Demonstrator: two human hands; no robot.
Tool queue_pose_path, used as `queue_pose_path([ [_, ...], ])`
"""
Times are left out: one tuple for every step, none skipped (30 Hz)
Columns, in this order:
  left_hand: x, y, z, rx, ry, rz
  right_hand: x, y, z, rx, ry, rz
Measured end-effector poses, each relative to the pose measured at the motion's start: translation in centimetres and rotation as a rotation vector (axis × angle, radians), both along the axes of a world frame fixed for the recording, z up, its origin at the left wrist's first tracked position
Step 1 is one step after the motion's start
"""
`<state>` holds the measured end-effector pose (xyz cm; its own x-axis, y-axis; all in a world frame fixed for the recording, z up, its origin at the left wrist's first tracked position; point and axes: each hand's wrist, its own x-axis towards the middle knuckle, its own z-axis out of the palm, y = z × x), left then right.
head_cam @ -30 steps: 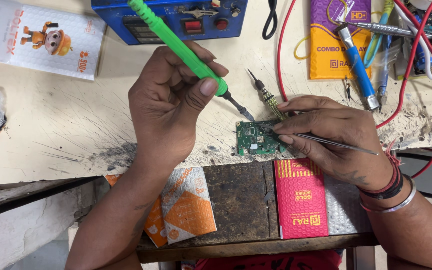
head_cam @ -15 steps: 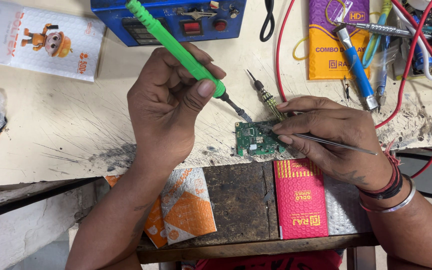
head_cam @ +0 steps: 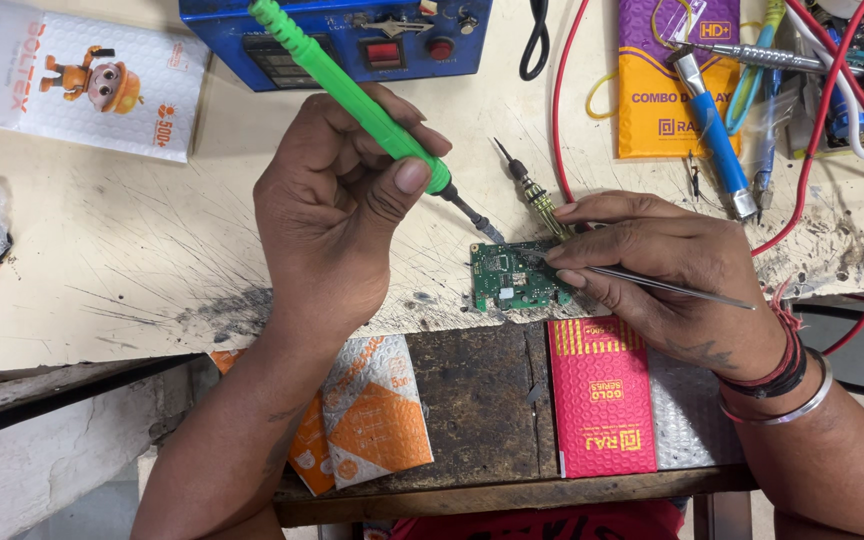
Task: The person solders a green circuit board at a workbench, holding the board steady with tweezers in one hand while applying a green-handled soldering iron to the board's components with the other. They reposition the board and continue soldering different points, briefly setting the iron down and picking it back up.
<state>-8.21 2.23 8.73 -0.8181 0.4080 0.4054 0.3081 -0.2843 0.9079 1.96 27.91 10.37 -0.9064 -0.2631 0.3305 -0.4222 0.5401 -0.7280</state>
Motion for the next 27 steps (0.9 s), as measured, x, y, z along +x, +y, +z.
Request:
queue_pose_path([
  [0.03,0.02,-0.01,0.0,-0.005,0.0,0.02,0.0,0.02,0.0,0.0,-0.002],
  [0.05,0.0,0.01,-0.002,-0.006,0.001,0.03,0.04,0.03,0.001,-0.001,-0.001],
  [0.06,-0.01,0.02,-0.004,-0.008,0.002,0.01,0.01,0.04,0.003,-0.003,-0.001],
  [0.08,-0.08,0.05,-0.007,-0.008,0.003,-0.01,0.01,0.03,0.004,-0.004,0.0],
  [0.1,-0.06,0.05,-0.009,-0.008,0.004,0.0,0.01,0.05,0.004,-0.006,-0.002],
  [0.12,-0.05,0.06,-0.011,-0.008,0.005,0.04,0.05,0.06,0.004,-0.009,-0.004],
  [0.08,-0.07,0.08,-0.012,-0.007,0.006,0.02,0.02,0.06,0.004,-0.01,-0.005],
  [0.09,-0.06,0.09,-0.012,-0.01,0.008,0.02,0.01,0.04,0.003,-0.01,-0.006],
  [0.1,-0.06,0.1,-0.011,-0.013,0.01,0.01,0.01,0.04,0.002,-0.01,-0.007],
  [0.18,-0.03,0.11,-0.009,-0.019,0.012,0.03,0.04,0.04,0.001,-0.01,-0.007],
  [0.18,-0.05,0.12,-0.007,-0.021,0.013,0.03,0.0,0.03,0.0,-0.011,-0.008],
  [0.19,-0.08,0.14,-0.004,-0.024,0.015,0.02,0.0,0.02,-0.001,-0.012,-0.009],
  [0.21,-0.06,0.15,-0.002,-0.023,0.017,0.03,-0.01,0.03,-0.002,-0.013,-0.01],
  [0.22,-0.06,0.16,0.0,-0.026,0.018,0.04,0.02,0.03,-0.002,-0.012,-0.009],
  [0.23,-0.06,0.16,0.001,-0.028,0.019,0.01,-0.03,0.03,-0.002,-0.012,-0.008],
  [0.27,-0.06,0.17,0.002,-0.033,0.019,0.0,-0.04,0.02,-0.002,-0.013,-0.007],
  [0.27,-0.03,0.16,0.001,-0.031,0.019,0.0,-0.04,0.03,-0.001,-0.014,-0.008],
  [0.27,0.0,0.16,0.0,-0.028,0.02,0.04,-0.02,0.04,0.0,-0.015,-0.009],
  [0.18,-0.05,0.17,-0.004,-0.018,0.021,0.04,-0.07,0.04,0.001,-0.016,-0.01],
  [0.18,-0.04,0.17,-0.004,-0.015,0.021,0.06,-0.06,0.02,-0.003,-0.017,-0.01],
  [0.17,-0.04,0.17,-0.005,-0.012,0.021,0.06,-0.05,0.02,-0.007,-0.017,-0.009],
  [0.23,-0.02,0.17,-0.003,-0.016,0.022,0.07,0.0,0.02,-0.011,-0.016,-0.008],
  [0.22,-0.05,0.18,0.002,-0.018,0.022,0.05,-0.02,0.0,-0.008,-0.016,-0.007],
  [0.21,-0.08,0.2,0.006,-0.021,0.022,0.04,0.0,-0.01,-0.005,-0.016,-0.006],
  [0.2,-0.07,0.21,0.014,-0.023,0.021,0.04,0.02,-0.02,-0.002,-0.016,-0.005],
  [0.21,-0.06,0.22,0.017,-0.026,0.019,0.06,0.07,-0.02,-0.005,-0.012,-0.003],
  [0.21,-0.05,0.23,0.02,-0.029,0.017,0.04,0.05,-0.02,-0.007,-0.009,-0.001],
])
